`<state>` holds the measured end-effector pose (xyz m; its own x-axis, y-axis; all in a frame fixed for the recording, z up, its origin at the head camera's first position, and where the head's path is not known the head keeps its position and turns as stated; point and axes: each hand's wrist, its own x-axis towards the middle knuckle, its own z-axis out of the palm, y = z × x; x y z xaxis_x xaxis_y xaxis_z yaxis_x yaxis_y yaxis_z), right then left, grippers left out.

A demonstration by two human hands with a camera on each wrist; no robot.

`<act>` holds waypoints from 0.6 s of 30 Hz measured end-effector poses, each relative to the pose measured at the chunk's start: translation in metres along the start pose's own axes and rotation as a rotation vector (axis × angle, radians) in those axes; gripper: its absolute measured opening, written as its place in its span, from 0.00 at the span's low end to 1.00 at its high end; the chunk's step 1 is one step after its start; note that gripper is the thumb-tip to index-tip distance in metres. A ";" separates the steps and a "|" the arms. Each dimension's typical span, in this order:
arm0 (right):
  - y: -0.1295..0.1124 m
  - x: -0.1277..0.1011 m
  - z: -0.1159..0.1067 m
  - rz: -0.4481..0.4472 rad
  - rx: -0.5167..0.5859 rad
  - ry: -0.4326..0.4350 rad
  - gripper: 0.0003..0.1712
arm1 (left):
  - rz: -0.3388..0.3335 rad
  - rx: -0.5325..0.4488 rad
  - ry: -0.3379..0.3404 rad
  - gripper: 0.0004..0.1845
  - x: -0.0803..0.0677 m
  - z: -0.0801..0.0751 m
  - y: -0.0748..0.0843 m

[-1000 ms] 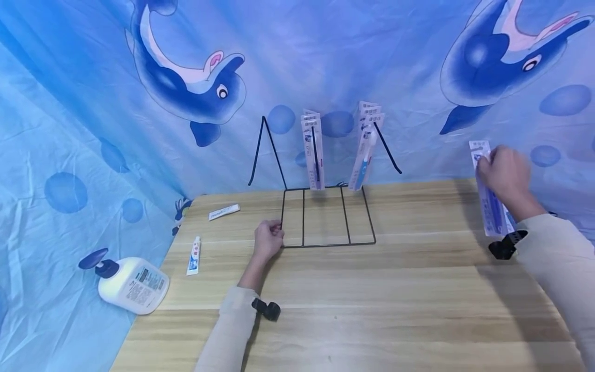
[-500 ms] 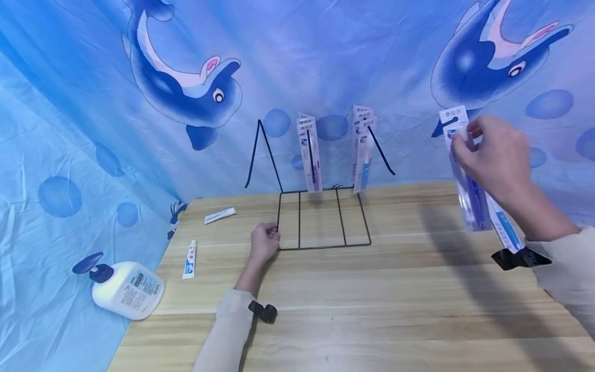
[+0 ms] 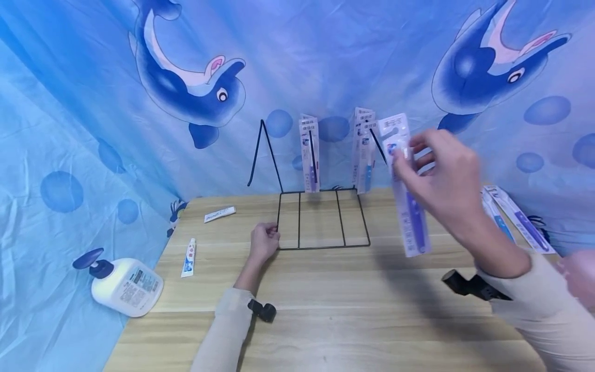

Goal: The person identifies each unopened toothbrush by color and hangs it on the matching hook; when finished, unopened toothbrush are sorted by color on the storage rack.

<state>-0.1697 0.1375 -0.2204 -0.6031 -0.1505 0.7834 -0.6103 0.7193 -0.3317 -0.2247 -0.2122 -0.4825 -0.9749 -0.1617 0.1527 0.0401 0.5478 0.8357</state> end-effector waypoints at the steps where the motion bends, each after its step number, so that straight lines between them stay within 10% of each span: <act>1: -0.006 -0.001 0.006 0.006 0.035 -0.005 0.12 | 0.001 0.001 0.001 0.17 0.000 0.000 0.000; 18: -0.046 -0.030 0.074 -0.105 0.222 -0.121 0.11 | -0.023 0.000 0.002 0.17 0.000 -0.002 0.002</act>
<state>-0.1610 0.0585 -0.2675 -0.5793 -0.3057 0.7557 -0.7623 0.5315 -0.3693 -0.2243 -0.2127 -0.4797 -0.9752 -0.1760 0.1345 0.0175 0.5443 0.8387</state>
